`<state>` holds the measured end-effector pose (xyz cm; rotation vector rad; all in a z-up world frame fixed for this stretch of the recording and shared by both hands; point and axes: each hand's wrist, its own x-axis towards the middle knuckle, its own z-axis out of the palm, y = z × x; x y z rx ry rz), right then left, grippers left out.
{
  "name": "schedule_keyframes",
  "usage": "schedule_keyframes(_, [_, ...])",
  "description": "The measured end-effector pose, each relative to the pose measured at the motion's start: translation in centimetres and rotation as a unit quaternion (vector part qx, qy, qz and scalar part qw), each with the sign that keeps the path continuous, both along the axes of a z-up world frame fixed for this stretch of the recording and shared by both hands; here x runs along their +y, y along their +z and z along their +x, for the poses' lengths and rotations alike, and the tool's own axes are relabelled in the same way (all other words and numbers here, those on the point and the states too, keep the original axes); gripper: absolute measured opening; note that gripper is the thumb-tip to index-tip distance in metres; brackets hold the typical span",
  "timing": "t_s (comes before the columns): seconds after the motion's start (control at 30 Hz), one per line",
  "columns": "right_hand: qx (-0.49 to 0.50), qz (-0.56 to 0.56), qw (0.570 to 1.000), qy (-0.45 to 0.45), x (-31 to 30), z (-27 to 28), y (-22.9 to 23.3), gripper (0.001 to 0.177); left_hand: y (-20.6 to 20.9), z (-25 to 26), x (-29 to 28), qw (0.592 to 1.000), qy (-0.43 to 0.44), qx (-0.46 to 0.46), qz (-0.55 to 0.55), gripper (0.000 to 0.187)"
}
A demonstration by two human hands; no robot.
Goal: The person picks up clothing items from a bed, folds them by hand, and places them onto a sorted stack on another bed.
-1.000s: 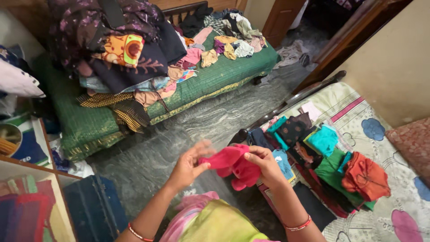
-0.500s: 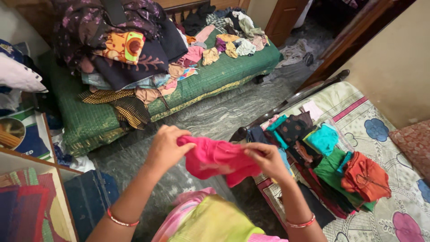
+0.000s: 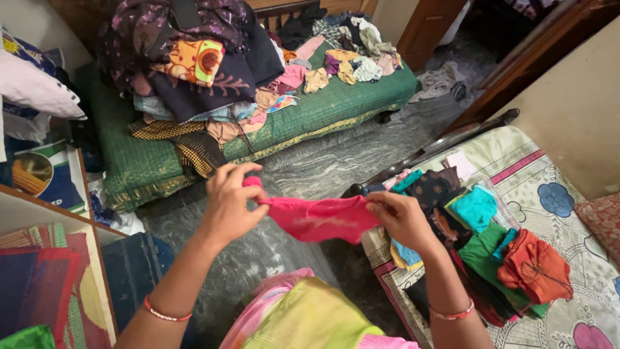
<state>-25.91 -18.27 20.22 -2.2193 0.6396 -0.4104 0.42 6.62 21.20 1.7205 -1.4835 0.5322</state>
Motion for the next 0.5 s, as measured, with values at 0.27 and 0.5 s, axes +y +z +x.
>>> schedule_keyframes(0.27, [-0.03, -0.031, 0.998, 0.051, -2.0, 1.3, 0.5, 0.022, 2.4, 1.5, -0.8, 0.821, -0.174, 0.337, 0.426, 0.047])
schedule_keyframes(0.5, [0.034, -0.053, 0.997, 0.055, -1.6, 2.7, 0.7, 0.017, 1.6, 0.9, -2.4, 0.734, -0.308, 0.136, 0.589, 0.092])
